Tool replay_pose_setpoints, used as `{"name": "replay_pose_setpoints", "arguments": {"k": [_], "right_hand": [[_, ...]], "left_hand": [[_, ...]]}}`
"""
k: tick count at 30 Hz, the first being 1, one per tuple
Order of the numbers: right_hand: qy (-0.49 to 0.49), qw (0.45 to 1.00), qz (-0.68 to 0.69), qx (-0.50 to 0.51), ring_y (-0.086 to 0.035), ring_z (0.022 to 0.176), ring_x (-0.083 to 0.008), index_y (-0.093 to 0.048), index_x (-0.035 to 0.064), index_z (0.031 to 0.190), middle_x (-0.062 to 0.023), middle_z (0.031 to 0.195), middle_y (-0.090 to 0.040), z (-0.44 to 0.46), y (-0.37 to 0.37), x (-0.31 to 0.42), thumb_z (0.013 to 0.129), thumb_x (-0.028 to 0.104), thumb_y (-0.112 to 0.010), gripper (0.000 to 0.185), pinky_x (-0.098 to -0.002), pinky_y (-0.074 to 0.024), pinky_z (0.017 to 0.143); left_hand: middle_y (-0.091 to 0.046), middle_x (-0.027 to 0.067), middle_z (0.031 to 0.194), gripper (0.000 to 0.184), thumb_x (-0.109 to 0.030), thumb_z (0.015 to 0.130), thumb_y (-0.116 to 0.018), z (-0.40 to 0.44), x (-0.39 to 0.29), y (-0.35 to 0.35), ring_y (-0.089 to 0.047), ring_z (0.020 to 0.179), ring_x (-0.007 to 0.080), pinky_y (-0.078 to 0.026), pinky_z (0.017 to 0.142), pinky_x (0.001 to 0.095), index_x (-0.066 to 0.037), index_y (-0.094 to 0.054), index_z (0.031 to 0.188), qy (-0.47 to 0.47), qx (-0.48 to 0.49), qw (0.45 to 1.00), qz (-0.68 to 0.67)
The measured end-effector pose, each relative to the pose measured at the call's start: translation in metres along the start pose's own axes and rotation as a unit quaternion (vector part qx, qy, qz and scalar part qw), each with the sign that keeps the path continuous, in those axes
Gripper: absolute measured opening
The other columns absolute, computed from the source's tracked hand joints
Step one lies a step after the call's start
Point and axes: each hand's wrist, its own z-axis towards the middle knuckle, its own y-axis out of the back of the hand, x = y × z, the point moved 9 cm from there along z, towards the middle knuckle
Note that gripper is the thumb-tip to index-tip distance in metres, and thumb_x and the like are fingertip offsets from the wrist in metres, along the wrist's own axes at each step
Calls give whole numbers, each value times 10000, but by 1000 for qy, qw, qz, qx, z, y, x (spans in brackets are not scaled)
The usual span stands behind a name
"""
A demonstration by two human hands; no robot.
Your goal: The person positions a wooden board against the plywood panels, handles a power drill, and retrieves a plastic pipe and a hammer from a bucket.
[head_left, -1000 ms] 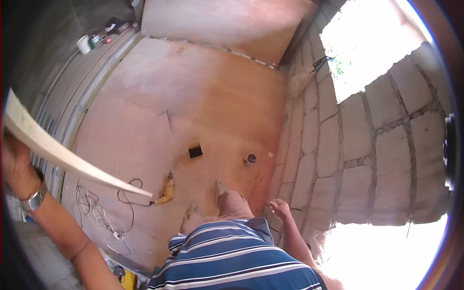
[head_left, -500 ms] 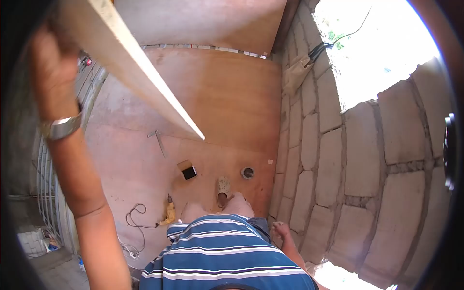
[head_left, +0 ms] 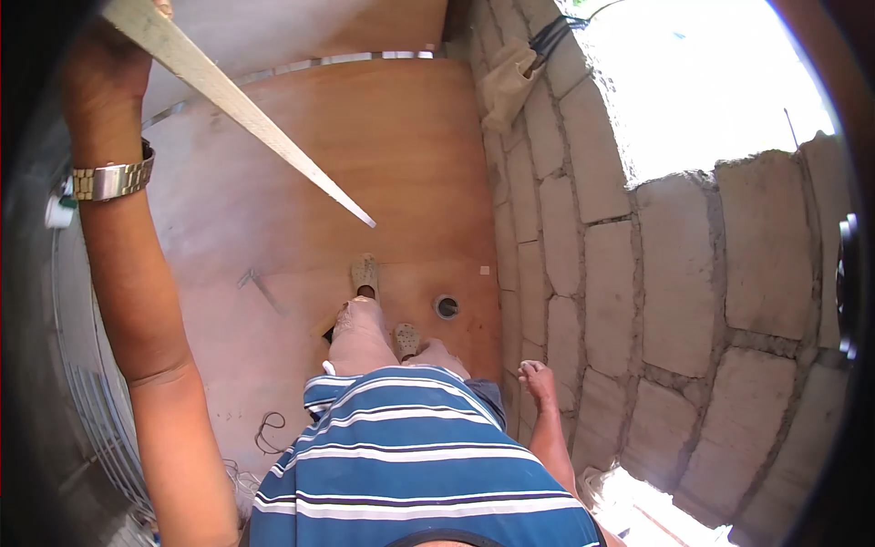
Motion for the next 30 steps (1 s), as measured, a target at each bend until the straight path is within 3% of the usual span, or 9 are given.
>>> {"name": "replay_pose_setpoints", "arguments": {"k": [6, 7, 8, 13, 14, 24, 27, 29, 30], "right_hand": [[-68, 997, -29, 10, -599, 640, -90, -644, 47, 1072, -28, 833, -672, -8, -48, 41, 877, 230, -606, 271, -246, -445, 502], [-80, 996, -19, 28, -602, 648, -95, -643, 47, 1081, -28, 833, -671, -9, -60, 63, 875, 248, -607, 290, -256, -459, 523], [-69, 997, -19, 19, -604, 656, -97, -642, 47, 1083, -31, 846, -674, -7, -67, 90, 874, 255, -607, 297, -258, -462, 532], [-23, 1000, 2, -14, -604, 690, -90, -640, 45, 1082, -37, 885, -671, 11, -88, 193, 872, 250, -608, 295, -244, -463, 549], [-14, 1000, 6, -24, -596, 682, -79, -641, 43, 1073, -29, 869, -664, 13, -89, 214, 873, 234, -610, 279, -234, -457, 536], [29, 1000, -3, 11, -629, 749, -144, -642, 9, 1082, -81, 895, -674, 119, -122, 344, 865, 255, -633, 328, -289, -504, 635], [198, 979, -26, -25, -617, 733, -146, -641, -27, 1033, -69, 860, -666, 181, -136, 459, 880, 216, -621, 288, -283, -513, 669], [365, 924, -88, -72, -611, 753, -172, -633, -18, 1008, -91, 891, -664, 179, -140, 616, 882, 242, -626, 289, -302, -504, 692], [378, 923, -39, -60, -619, 824, -188, -633, -13, 998, -119, 935, -660, 172, -139, 691, 878, 271, -641, 309, -307, -498, 744]], "left_hand": [[-275, 164, 1474, 695, -580, 903, -469, -4, -14, 139, -368, 1333, 301, -320, 1107, 490, -180, -297, 1445, -81, -218, 913, 334], [-565, 15, 542, 464, -546, 916, -477, -11, -8, 162, -561, 412, 141, -478, 371, 252, -111, -597, 810, -203, -508, 825, 140], [-574, 17, 534, 467, -556, 900, -505, -10, -15, 185, -568, 404, 147, -482, 362, 264, -121, -607, 764, -198, -442, 833, 267], [-489, -27, 473, 480, -593, 897, -497, 24, -11, 252, -492, 352, 119, -415, 312, 251, -194, -530, 632, -190, -441, 844, 239], [-478, -30, 470, 465, -598, 893, -498, 37, -6, 265, -483, 344, 123, -408, 307, 247, -188, -543, 678, -165, -409, 876, 195], [-578, 12, 700, 432, -483, 937, -502, 114, 24, 431, -528, 623, 94, -449, 545, 254, -69, -592, 854, -162, -457, 847, 219], [-600, 36, 757, 443, -448, 946, -507, 139, 50, 495, -524, 697, 94, -454, 613, 271, -21, -606, 886, -142, -487, 831, 227], [-614, 52, 795, 450, -425, 952, -511, 161, 74, 539, -521, 746, 94, -456, 659, 283, 10, -615, 906, -120, -506, 823, 229], [-621, 60, 814, 454, -413, 955, -512, 173, 88, 557, -519, 771, 94, -458, 682, 289, 26, -620, 917, -105, -512, 819, 237]]}}
